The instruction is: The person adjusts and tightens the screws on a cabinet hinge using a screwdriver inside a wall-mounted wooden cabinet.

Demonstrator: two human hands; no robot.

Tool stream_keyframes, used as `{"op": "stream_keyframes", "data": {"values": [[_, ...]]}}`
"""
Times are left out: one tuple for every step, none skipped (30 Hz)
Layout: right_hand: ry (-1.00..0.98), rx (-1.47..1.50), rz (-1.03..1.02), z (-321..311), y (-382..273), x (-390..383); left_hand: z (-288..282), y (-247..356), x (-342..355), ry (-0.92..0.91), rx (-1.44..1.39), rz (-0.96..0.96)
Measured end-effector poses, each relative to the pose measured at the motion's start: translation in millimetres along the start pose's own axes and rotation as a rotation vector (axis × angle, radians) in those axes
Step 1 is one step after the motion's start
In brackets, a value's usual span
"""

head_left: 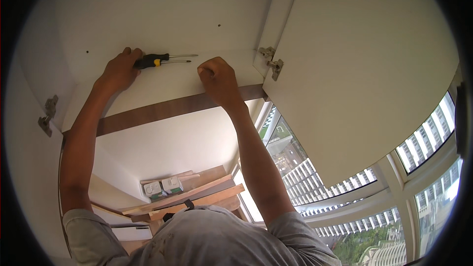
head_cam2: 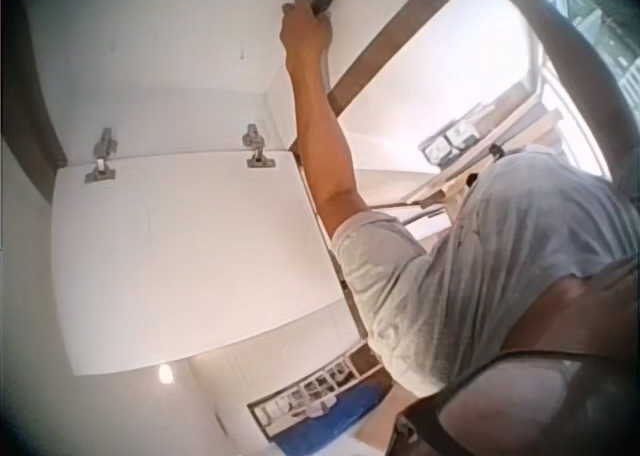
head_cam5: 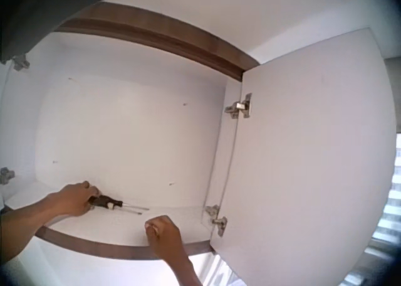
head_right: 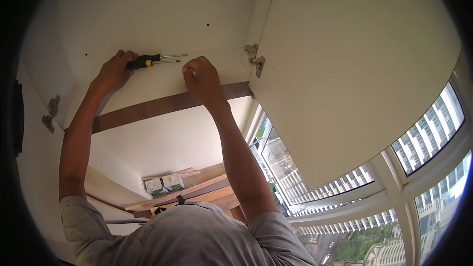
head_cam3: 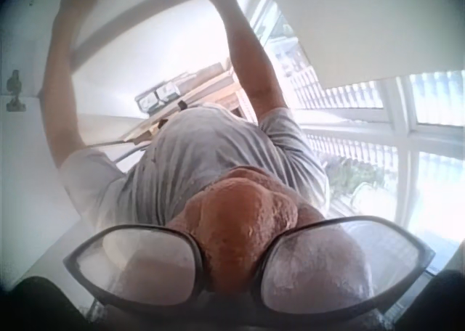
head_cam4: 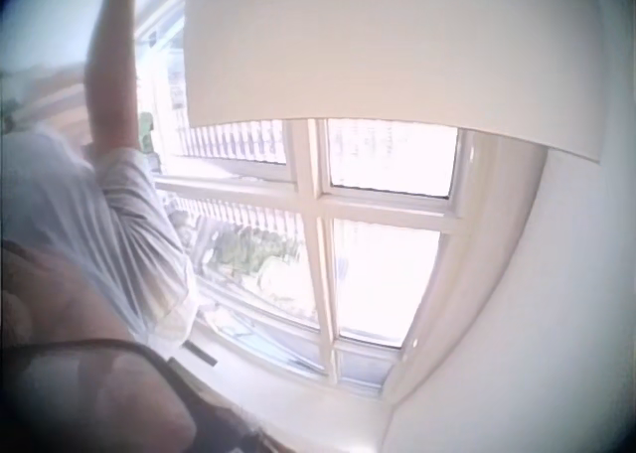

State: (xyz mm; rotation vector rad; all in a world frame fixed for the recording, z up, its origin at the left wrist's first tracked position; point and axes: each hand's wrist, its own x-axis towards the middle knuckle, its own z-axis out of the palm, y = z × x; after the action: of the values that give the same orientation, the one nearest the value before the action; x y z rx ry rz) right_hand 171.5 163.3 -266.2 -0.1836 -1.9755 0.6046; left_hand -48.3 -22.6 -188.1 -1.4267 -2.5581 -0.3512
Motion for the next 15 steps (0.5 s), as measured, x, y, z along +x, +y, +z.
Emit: {"op": "stream_keyframes", "data": {"values": [[0.002, 0.009, 0.008, 0.0, -1.5, 0.7, 3.1, 1.1, -1.4, 0.035, 0.067, 0.009], [0.003, -0.004, 0.007, 0.3, -3.6, 1.6, 5.1, 1.3, -0.7, 0.070, 0.133, 0.015], [0.009, -0.001, 0.019, 1.0, -6.2, 2.3, 6.1, 0.5, 4.0, 0.073, 0.124, 0.022], [0.014, 0.004, 0.030, 2.6, -8.1, 2.4, 6.2, -1.1, 9.0, 0.068, 0.115, 0.083], [0.013, -0.004, 0.029, 4.0, -10.6, 1.2, 5.7, -2.6, 11.7, 0.062, 0.107, 0.144], [0.019, -0.044, 0.027, 5.5, -13.5, -1.0, 5.7, -3.9, 12.4, 0.062, 0.101, 0.146], [0.028, -0.083, 0.022, 6.3, -13.3, -1.6, 3.8, -1.9, 13.6, 0.044, 0.137, 0.150], [0.027, -0.087, 0.022, 7.8, -13.1, -3.2, 3.0, -1.4, 13.3, 0.022, 0.174, 0.153], [0.043, -0.113, -0.007, 10.2, -12.3, -6.5, 4.0, -3.4, 11.7, 0.018, 0.171, 0.153], [0.061, -0.131, -0.038, 16.3, -7.3, -6.9, 5.0, -8.8, 13.2, -0.013, 0.149, 0.149], [0.057, -0.125, -0.027, 16.8, -0.5, -5.4, 7.5, -12.9, 11.2, -0.050, 0.124, 0.148], [0.130, -0.198, -0.164, 13.7, 11.6, 3.4, 17.4, -22.1, 27.7, 0.058, 0.129, 0.248], [0.180, -0.238, -0.269, 22.1, 23.5, -0.1, 32.4, -42.4, 39.9, 0.122, 0.142, 0.323], [0.159, -0.212, -0.332, 9.7, 34.0, 4.0, 25.4, -30.3, 46.5, 0.032, 0.148, 0.357], [0.123, -0.212, -0.263, 6.4, 32.9, 5.3, 24.7, -36.0, 56.2, 0.032, 0.207, 0.373]]}}
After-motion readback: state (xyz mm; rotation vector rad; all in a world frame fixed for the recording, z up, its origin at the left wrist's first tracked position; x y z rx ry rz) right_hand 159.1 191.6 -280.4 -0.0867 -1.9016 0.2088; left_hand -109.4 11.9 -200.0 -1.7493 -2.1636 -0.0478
